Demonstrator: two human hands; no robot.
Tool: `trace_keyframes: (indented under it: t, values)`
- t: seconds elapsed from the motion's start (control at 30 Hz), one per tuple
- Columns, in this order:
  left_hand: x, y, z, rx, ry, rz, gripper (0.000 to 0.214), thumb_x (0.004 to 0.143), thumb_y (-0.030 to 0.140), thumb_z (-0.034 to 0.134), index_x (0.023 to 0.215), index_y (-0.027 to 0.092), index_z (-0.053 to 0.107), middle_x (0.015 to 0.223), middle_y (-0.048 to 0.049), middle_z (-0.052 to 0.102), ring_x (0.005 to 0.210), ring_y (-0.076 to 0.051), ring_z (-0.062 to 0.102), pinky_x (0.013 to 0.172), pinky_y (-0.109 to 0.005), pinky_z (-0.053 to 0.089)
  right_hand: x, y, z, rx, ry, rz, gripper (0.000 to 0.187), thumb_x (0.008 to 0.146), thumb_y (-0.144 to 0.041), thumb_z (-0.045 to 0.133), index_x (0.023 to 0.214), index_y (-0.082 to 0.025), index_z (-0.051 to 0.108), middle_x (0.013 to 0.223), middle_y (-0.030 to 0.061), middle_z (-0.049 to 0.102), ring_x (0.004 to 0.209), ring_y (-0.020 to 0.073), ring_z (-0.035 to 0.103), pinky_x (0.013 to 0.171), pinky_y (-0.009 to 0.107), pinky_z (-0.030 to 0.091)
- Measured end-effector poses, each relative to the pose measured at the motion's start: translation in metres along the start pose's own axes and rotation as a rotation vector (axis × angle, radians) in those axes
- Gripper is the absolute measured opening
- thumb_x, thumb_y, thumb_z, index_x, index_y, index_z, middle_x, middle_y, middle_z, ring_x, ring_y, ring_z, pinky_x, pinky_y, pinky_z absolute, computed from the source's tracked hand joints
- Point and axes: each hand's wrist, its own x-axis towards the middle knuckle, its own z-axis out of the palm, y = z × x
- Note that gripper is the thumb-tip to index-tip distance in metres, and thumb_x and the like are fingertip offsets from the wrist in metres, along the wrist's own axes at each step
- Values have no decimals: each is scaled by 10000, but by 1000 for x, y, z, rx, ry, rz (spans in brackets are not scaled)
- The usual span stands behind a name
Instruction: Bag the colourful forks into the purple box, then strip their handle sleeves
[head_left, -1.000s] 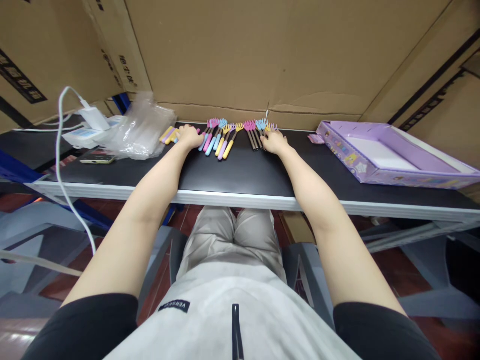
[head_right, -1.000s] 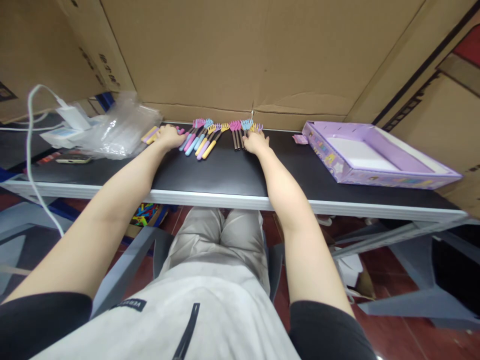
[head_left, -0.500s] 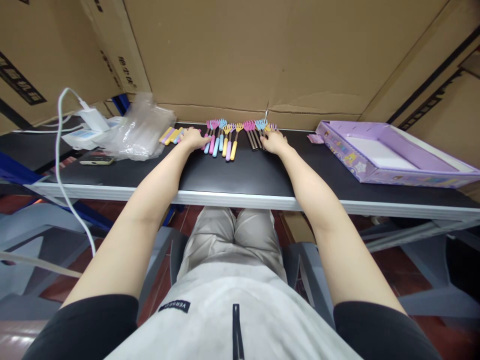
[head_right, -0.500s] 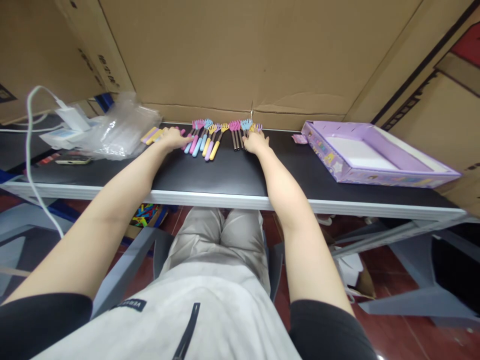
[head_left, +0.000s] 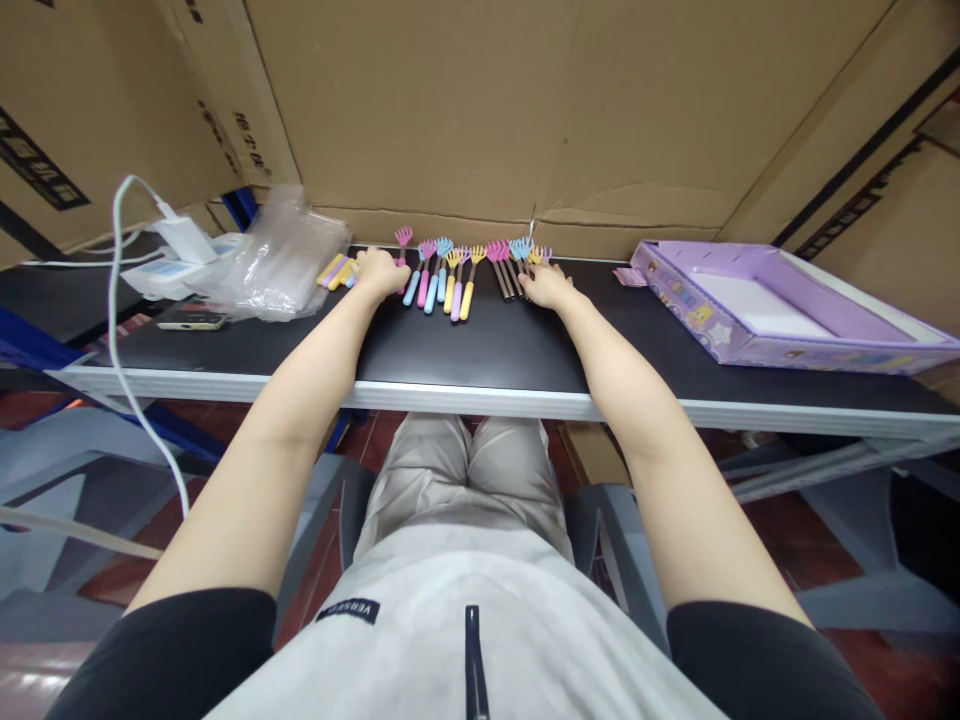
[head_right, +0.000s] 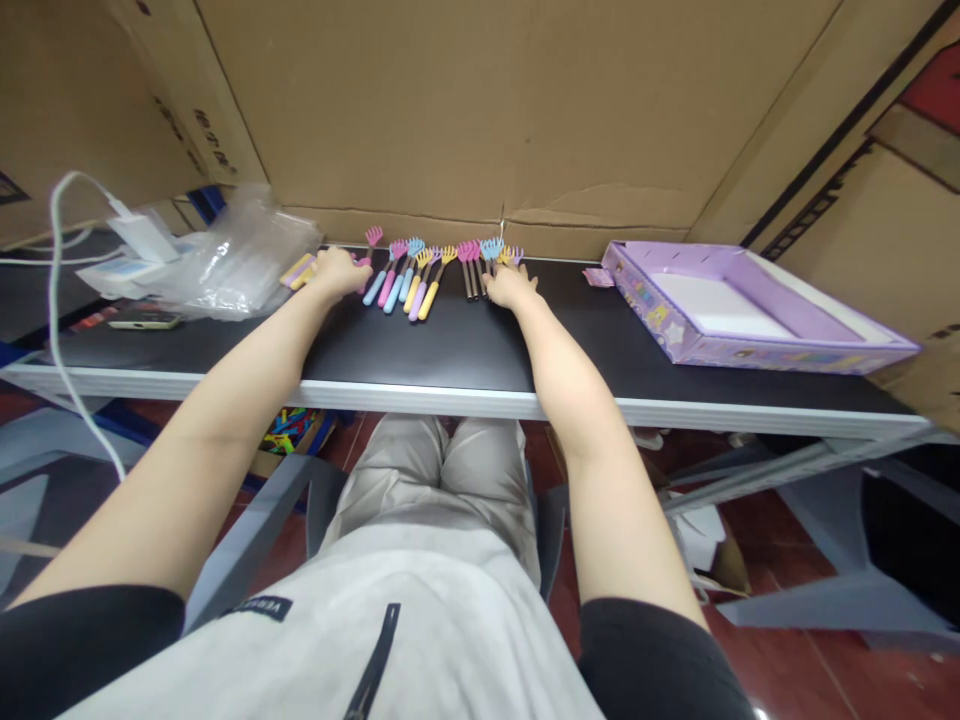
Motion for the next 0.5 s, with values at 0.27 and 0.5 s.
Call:
trace_keyframes:
  t: [0.27, 0.5]
  values:
    - [-1, -2, -1, -98, 154, 208, 418, 1104, 465, 511, 1266, 199, 790, 1603, -289, 672, 1545, -517, 569, 1306, -759, 430, 7, 6, 3, -38, 93, -100, 647, 1165, -374, 497, 1771, -160, 573, 1948, 225, 338, 1817, 481, 309, 1408, 861, 270]
    - [-26, 20, -15, -42, 39, 511, 258, 1147, 359, 534, 1257, 190, 696, 1383, -235, 734, 1393, -424, 718, 1222, -557, 549, -6, -11, -5, -83, 212, -374, 769, 1139, -374, 555, 1874, -204, 408, 1987, 187, 252, 1858, 440, 193, 1444, 833, 140]
